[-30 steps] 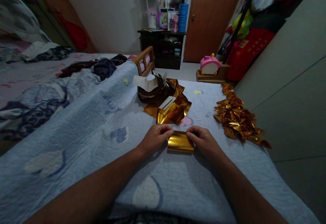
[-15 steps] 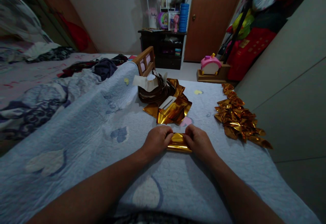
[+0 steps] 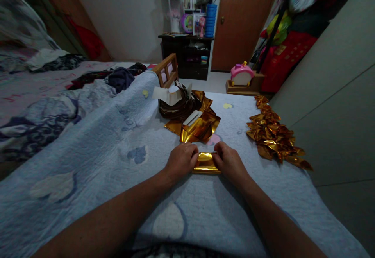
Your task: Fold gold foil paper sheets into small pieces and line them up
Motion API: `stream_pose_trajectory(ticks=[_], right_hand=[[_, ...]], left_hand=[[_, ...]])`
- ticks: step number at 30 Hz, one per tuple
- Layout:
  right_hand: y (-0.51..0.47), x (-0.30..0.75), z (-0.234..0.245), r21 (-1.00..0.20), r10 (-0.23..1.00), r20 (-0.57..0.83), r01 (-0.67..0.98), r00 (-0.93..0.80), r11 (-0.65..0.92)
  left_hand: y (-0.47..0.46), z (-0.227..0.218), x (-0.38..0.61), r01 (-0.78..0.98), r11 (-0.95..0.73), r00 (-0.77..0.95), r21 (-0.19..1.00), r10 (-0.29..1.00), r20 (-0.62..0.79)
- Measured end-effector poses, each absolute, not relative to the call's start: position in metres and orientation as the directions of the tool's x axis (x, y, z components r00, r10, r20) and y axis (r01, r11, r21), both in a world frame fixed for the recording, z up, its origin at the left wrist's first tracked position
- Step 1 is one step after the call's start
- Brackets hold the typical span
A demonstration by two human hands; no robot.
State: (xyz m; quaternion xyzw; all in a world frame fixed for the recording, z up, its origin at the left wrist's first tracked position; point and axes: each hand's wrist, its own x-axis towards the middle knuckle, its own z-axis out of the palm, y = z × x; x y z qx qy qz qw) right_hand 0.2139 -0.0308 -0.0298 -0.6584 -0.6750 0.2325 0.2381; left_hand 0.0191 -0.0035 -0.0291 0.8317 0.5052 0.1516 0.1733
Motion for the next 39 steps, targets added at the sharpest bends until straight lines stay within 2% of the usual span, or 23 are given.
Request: stream_pose_trajectory(ticks=[5, 9, 12, 17, 29, 32, 39], right_hand=[[-0.031, 0.213, -0.033, -0.569, 0.999, 0.043, 0.821, -0.021, 0.042], [-0.031, 0.214, -0.035, -0.546, 0.997, 0.064, 0.835, -0.036, 0.066], [-0.030, 0.216, -0.037, -0.541, 0.995, 0.084, 0.837, -0.047, 0.085], [-0.030, 0.218, -0.037, -0.524, 0.991, 0.101, 0.843, -0.082, 0.124], [-0.028, 0.220, -0.035, -0.508, 0.976, 0.037, 0.837, -0.216, 0.205], [-0.033, 0.214, -0.029, -0.453, 0.977, 0.038, 0.868, -0.210, 0.205], [-0.048, 0.198, -0.019, -0.220, 0.973, 0.072, 0.948, -0.218, 0.228]], left_hand=[[-0.004, -0.031, 0.019, 0.769, -0.438, 0.447, 0.465, 0.889, 0.099], [-0.003, -0.034, 0.019, 0.718, -0.524, 0.471, 0.458, 0.851, 0.234], [0.000, -0.036, 0.020, 0.648, -0.627, 0.555, 0.433, 0.777, 0.296], [0.008, -0.040, 0.019, 0.518, -0.726, 0.708, 0.452, 0.661, 0.249], [-0.001, -0.023, 0.014, 0.552, -0.708, 0.756, 0.440, 0.648, 0.093], [-0.003, -0.026, 0.016, 0.571, -0.718, 0.755, 0.397, 0.650, 0.090], [-0.017, -0.033, 0.015, 0.605, -0.734, 0.738, 0.310, 0.662, 0.127]])
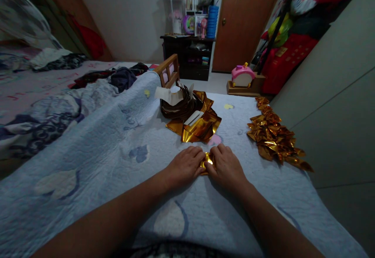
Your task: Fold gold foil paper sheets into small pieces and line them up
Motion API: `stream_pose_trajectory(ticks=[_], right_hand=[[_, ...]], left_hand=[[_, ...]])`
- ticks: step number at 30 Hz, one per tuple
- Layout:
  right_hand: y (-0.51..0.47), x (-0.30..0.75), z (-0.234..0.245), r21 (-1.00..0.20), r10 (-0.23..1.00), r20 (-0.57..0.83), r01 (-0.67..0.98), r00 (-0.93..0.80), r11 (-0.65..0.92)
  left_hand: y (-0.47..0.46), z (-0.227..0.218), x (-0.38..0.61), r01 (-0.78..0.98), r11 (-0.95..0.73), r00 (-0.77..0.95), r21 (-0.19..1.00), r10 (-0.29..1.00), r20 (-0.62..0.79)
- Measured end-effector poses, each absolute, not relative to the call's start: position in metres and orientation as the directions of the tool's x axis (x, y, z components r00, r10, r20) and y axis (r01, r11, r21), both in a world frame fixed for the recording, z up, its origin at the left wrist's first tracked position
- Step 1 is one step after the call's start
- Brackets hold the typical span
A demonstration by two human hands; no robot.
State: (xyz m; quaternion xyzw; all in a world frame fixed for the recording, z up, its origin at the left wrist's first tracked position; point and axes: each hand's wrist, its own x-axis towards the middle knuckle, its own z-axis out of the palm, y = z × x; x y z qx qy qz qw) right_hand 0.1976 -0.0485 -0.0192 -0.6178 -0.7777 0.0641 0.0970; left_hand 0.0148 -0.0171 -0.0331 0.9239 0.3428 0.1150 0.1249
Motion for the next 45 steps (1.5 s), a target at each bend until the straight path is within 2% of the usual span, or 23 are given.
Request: stream_pose_trajectory(ticks=[7, 13, 22, 27, 38, 45], right_hand=[[-0.054, 0.195, -0.025, -0.168, 0.967, 0.099, 0.954, -0.236, 0.250], [-0.056, 0.195, -0.023, -0.157, 0.961, 0.108, 0.950, -0.254, 0.269], [-0.055, 0.213, -0.020, -0.215, 0.959, 0.043, 0.935, -0.279, 0.282], [-0.052, 0.229, -0.022, -0.291, 0.948, 0.025, 0.905, -0.317, 0.310], [-0.047, 0.247, -0.014, -0.451, 0.914, -0.113, 0.840, -0.389, 0.302], [-0.049, 0.257, -0.005, -0.582, 0.905, -0.030, 0.744, -0.424, 0.329]], left_hand=[[-0.024, -0.035, 0.010, 0.587, -0.748, 0.753, 0.309, 0.644, 0.131], [-0.022, -0.029, 0.005, 0.567, -0.746, 0.781, 0.349, 0.622, 0.060], [-0.018, -0.026, 0.000, 0.541, -0.737, 0.787, 0.405, 0.613, 0.066], [-0.016, -0.029, -0.002, 0.532, -0.735, 0.789, 0.422, 0.611, 0.069], [-0.015, -0.024, -0.002, 0.522, -0.720, 0.795, 0.457, 0.604, 0.044], [-0.014, -0.014, -0.002, 0.525, -0.707, 0.801, 0.474, 0.598, 0.006]])
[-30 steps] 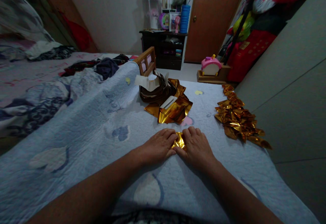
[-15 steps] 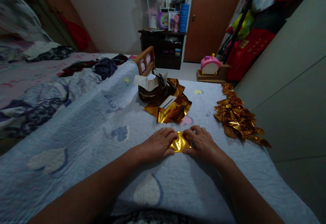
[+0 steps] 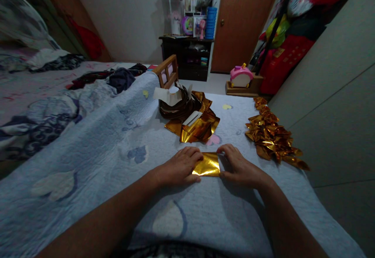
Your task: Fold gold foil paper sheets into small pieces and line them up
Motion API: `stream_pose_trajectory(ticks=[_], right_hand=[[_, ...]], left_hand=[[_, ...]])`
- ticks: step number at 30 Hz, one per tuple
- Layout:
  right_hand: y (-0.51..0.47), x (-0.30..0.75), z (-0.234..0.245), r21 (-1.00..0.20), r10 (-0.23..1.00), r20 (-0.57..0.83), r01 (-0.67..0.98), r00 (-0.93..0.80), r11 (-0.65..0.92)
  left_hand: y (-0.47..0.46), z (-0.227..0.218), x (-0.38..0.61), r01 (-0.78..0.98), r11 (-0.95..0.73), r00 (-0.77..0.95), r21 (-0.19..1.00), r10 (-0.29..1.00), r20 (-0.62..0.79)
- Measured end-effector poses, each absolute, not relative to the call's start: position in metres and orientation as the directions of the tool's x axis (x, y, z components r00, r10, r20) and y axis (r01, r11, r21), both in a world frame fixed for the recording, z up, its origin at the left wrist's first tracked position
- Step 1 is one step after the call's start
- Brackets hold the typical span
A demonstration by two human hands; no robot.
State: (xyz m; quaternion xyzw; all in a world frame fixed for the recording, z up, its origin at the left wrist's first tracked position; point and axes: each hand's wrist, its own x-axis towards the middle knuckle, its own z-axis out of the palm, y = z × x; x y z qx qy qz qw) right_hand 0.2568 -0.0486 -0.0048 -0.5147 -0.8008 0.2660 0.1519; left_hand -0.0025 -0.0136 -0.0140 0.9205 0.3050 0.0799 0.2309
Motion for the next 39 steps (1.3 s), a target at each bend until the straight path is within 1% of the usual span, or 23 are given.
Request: stream_pose_trajectory(ticks=[5, 10, 14, 17, 22, 26, 29, 33, 36, 39], right_hand=[[-0.051, 0.244, -0.002, -0.557, 0.895, 0.033, 0.736, -0.444, 0.385], [-0.053, 0.229, -0.008, -0.505, 0.880, 0.052, 0.748, -0.472, 0.431], [-0.053, 0.226, -0.015, -0.474, 0.883, 0.137, 0.753, -0.448, 0.456], [-0.050, 0.226, -0.019, -0.469, 0.884, 0.208, 0.751, -0.418, 0.465], [-0.047, 0.226, -0.019, -0.498, 0.881, 0.268, 0.727, -0.389, 0.473], [-0.048, 0.224, -0.016, -0.420, 0.868, 0.308, 0.763, -0.389, 0.491], [-0.048, 0.223, -0.014, -0.368, 0.856, 0.325, 0.780, -0.402, 0.506], [-0.048, 0.221, -0.018, -0.368, 0.823, 0.298, 0.737, -0.483, 0.566], [-0.048, 0.219, -0.021, -0.403, 0.827, 0.219, 0.724, -0.518, 0.560], [-0.049, 0.218, -0.023, -0.446, 0.841, 0.153, 0.723, -0.520, 0.528]], left_hand=[[-0.011, -0.014, -0.001, 0.491, -0.723, 0.800, 0.486, 0.596, 0.078], [-0.011, -0.013, 0.001, 0.454, -0.775, 0.813, 0.440, 0.562, 0.151], [-0.009, -0.018, 0.001, 0.386, -0.827, 0.824, 0.409, 0.508, 0.251], [-0.006, -0.025, 0.001, 0.356, -0.874, 0.810, 0.332, 0.465, 0.356], [-0.005, -0.029, 0.002, 0.438, -0.883, 0.759, 0.167, 0.463, 0.457], [-0.007, -0.029, 0.003, 0.491, -0.866, 0.726, 0.099, 0.469, 0.503], [-0.008, -0.028, 0.004, 0.504, -0.862, 0.727, 0.046, 0.453, 0.515], [-0.010, -0.029, 0.007, 0.518, -0.855, 0.758, -0.023, 0.446, 0.477], [-0.013, -0.030, 0.010, 0.499, -0.866, 0.785, -0.015, 0.445, 0.431], [-0.014, -0.031, 0.012, 0.468, -0.883, 0.813, 0.043, 0.449, 0.369]])
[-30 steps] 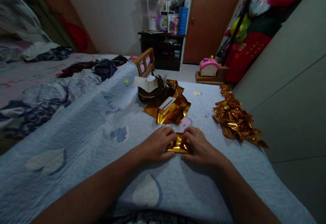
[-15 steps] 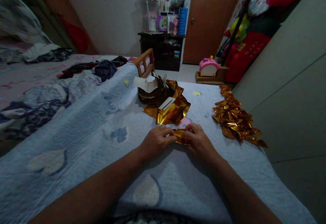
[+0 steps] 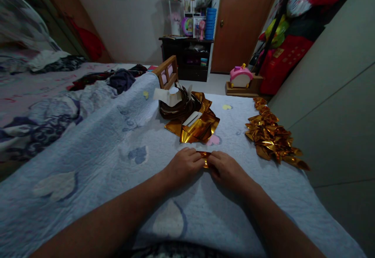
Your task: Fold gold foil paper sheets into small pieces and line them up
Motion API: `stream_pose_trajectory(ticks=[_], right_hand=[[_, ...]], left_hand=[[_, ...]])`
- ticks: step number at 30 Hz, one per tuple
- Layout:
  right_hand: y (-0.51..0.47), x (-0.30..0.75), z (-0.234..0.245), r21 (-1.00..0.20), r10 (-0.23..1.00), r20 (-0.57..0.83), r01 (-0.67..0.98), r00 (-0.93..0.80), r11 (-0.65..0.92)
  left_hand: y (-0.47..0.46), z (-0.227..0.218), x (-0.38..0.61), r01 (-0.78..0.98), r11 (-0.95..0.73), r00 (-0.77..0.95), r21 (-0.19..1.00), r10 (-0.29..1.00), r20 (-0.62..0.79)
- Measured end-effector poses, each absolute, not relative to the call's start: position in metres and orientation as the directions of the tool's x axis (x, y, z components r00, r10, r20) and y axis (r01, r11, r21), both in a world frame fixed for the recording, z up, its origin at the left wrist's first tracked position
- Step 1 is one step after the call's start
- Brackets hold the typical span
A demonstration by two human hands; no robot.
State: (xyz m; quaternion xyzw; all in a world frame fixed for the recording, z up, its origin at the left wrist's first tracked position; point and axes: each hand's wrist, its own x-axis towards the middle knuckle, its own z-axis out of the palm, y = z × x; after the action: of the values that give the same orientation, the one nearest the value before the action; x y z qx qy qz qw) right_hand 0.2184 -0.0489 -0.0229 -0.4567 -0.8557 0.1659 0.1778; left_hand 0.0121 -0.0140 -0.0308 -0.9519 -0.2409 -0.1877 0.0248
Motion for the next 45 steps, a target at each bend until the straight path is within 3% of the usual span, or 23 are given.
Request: stream_pose_trajectory(ticks=[5, 13, 18, 23, 28, 45], right_hand=[[-0.051, 0.220, -0.020, -0.484, 0.846, 0.084, 0.721, -0.526, 0.496], [-0.048, 0.225, -0.009, -0.599, 0.842, 0.013, 0.670, -0.539, 0.438], [-0.047, 0.229, -0.006, -0.651, 0.851, -0.031, 0.657, -0.524, 0.381], [-0.046, 0.227, -0.006, -0.623, 0.902, -0.100, 0.733, -0.420, 0.272], [-0.046, 0.226, -0.009, -0.612, 0.938, -0.111, 0.766, -0.330, 0.197], [-0.047, 0.227, -0.009, -0.575, 0.939, -0.114, 0.792, -0.325, 0.204]], left_hand=[[-0.014, -0.028, 0.010, 0.443, -0.865, 0.832, 0.234, 0.494, 0.252], [-0.008, -0.022, 0.003, 0.357, -0.813, 0.835, 0.460, 0.499, 0.233], [-0.006, -0.030, 0.004, 0.418, -0.716, 0.795, 0.559, 0.586, 0.157], [-0.007, -0.029, 0.005, 0.497, -0.559, 0.701, 0.664, 0.709, 0.072], [-0.008, -0.025, 0.006, 0.525, -0.531, 0.679, 0.665, 0.732, 0.048], [-0.007, -0.014, 0.007, 0.611, -0.492, 0.646, 0.621, 0.763, -0.031]])
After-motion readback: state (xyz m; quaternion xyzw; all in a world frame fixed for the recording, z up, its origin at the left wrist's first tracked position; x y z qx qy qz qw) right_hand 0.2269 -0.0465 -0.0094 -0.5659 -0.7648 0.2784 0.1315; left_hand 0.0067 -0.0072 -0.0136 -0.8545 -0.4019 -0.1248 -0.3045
